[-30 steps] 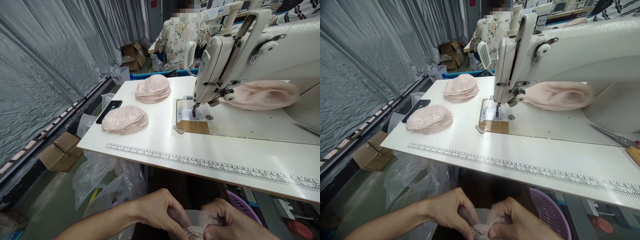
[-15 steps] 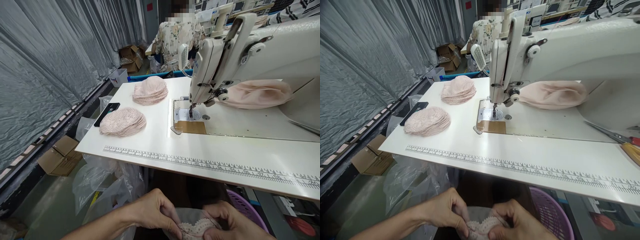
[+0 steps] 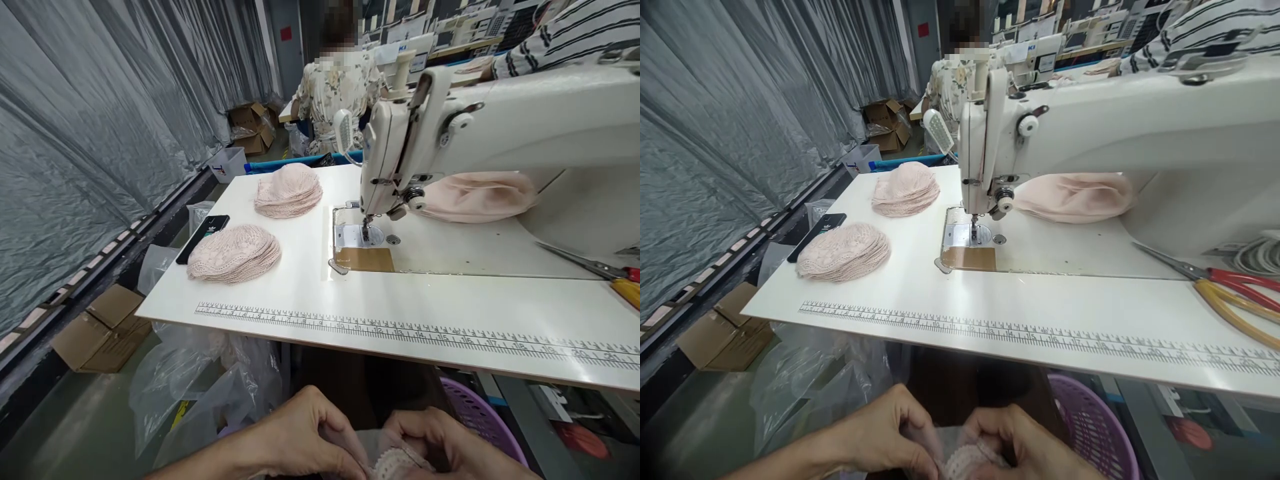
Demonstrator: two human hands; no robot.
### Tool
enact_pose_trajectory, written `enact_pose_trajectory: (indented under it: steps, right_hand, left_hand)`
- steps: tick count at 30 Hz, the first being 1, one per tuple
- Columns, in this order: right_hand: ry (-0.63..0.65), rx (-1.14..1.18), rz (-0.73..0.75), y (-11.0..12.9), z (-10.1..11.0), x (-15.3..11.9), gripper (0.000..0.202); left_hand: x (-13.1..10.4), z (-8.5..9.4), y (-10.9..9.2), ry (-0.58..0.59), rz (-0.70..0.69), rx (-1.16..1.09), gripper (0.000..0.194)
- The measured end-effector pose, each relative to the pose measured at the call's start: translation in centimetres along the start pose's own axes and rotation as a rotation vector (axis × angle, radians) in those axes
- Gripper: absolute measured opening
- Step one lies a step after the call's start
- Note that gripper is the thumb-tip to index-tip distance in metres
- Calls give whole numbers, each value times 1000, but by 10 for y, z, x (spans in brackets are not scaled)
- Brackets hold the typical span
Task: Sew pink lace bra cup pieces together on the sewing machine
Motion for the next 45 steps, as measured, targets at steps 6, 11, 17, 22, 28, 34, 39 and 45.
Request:
enact_pose_trajectory:
  steps: [6, 11, 17, 22, 28, 34, 39, 45]
  right_hand:
    - [13, 102, 1, -8, -2, -1, 24]
    - [-24, 31, -2, -10, 3, -6, 25]
    - [-43, 14, -20, -6, 1, -3, 26]
    - [-38, 78, 16, -1, 0, 3, 29]
    - [106, 215, 7, -4, -10, 6, 29]
    - [74, 263, -30, -4, -7, 11, 29]
    - [129, 279, -32, -3, -11, 10, 27]
    - [93, 236, -44, -8, -9, 9, 26]
  left_hand:
    - [-3, 7, 4, -53, -17, 105, 34]
    - [-4, 9, 6, -73, -50, 158, 31]
    - [1, 5, 10, -89, -32, 159, 32]
    - [-1, 3, 5, -76, -31, 126, 23]
    - [1, -3, 5, 9, -12, 39, 23]
    - [1, -4, 3, 41, -7, 15, 25]
    - [0, -4, 1, 79, 10, 9, 30]
    - [0, -2, 5, 113, 22, 61, 44]
Point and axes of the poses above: each hand's wrist, its own x-axis towards the middle knuckle, its own z-axis out of the back of the hand, y = z × x, the point moved 8 cm from there along x, towards the middle knuckle, and after that the axes turned 8 degrees about -y, right-handed, at the moved point
